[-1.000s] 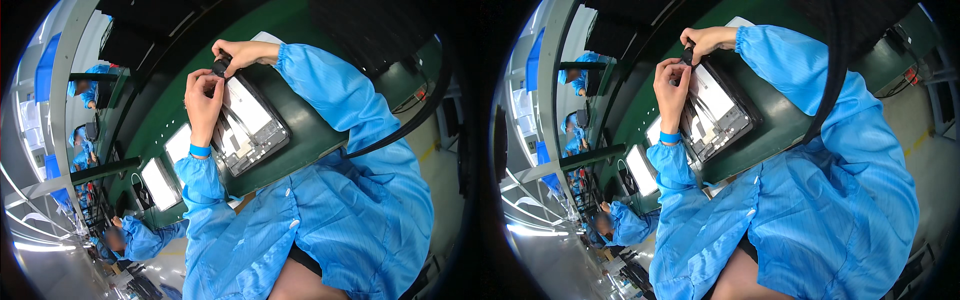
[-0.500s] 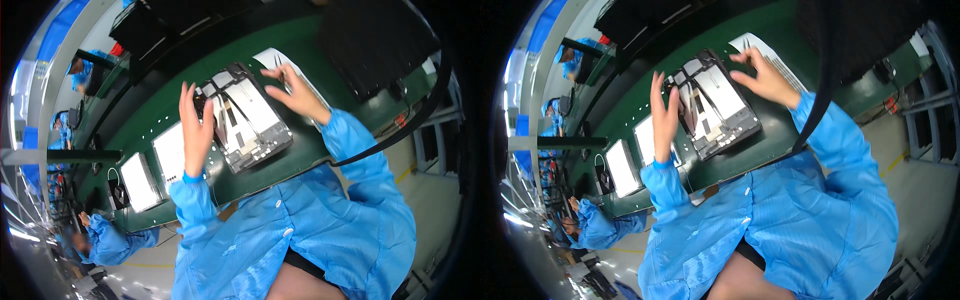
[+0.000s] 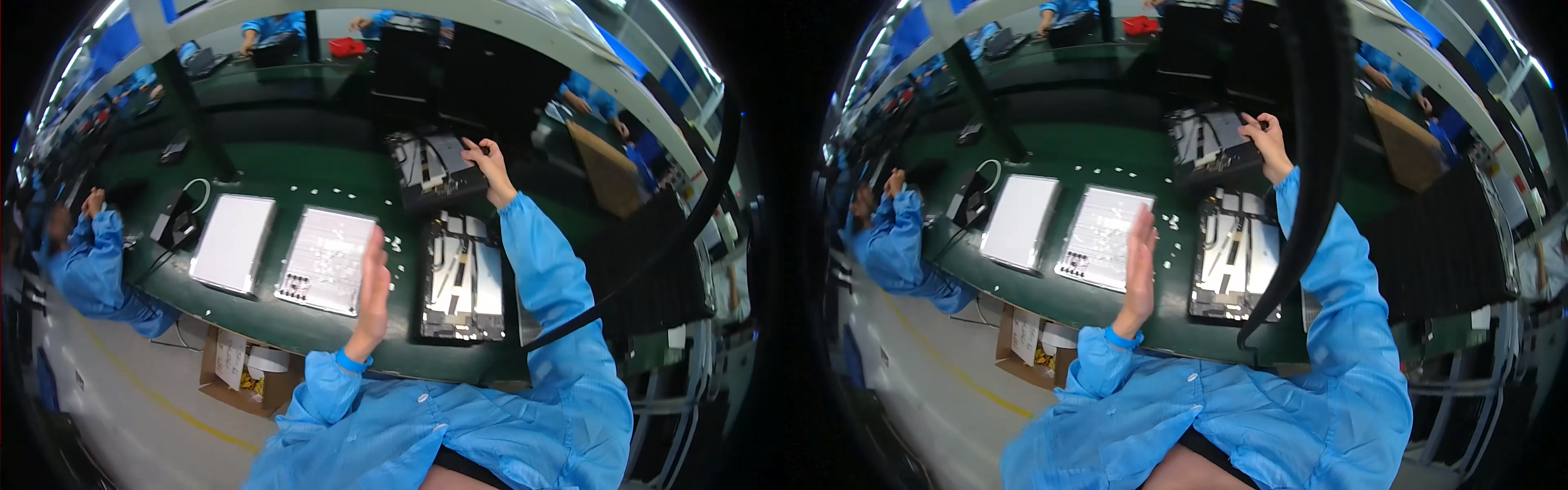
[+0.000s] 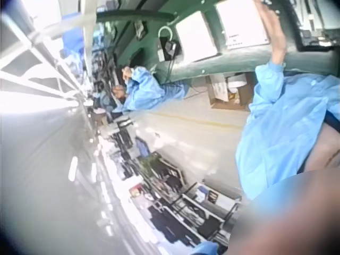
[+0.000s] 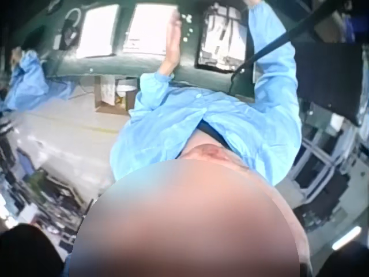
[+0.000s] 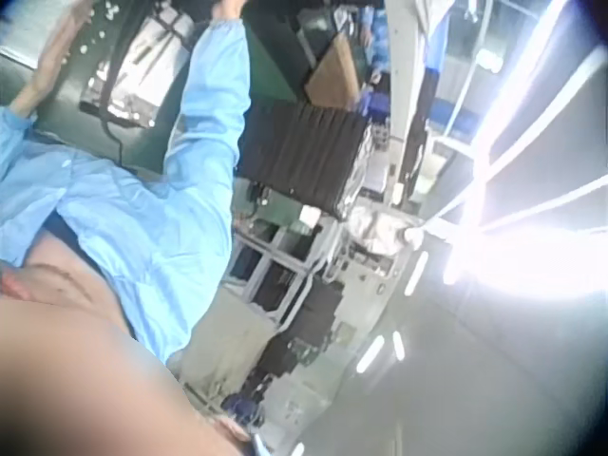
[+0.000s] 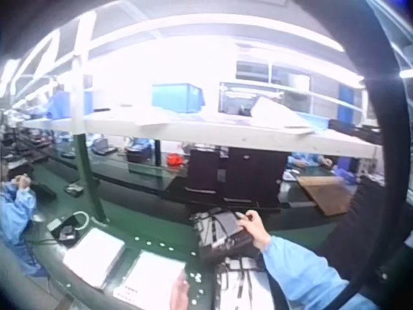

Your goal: Assembling components and applying labels to an electronic screen chassis at a factory workbench.

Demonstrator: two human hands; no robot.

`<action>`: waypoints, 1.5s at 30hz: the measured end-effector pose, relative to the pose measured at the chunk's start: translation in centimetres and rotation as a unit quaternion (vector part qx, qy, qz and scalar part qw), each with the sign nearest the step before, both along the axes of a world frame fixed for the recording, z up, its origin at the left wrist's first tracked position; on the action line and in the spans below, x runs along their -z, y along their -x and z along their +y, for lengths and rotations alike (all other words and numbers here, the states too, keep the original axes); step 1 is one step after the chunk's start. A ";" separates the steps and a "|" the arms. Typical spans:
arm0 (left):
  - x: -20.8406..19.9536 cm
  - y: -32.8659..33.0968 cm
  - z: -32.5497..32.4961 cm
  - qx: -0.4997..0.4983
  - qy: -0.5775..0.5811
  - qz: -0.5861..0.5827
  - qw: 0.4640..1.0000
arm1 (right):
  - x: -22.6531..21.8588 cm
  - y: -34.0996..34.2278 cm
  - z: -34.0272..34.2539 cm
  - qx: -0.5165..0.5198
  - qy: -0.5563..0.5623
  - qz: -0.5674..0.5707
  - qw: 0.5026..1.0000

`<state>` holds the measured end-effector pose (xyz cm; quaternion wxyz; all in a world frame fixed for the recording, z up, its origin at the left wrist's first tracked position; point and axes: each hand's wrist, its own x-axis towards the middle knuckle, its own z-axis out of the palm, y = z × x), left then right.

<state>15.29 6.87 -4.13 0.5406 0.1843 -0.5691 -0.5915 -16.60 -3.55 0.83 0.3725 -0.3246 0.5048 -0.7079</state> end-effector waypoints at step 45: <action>0.0 23.9 -1.3 0.298 0.642 -0.420 0.569 | 10.4 11.9 26.2 0.113 -0.063 0.123 0.984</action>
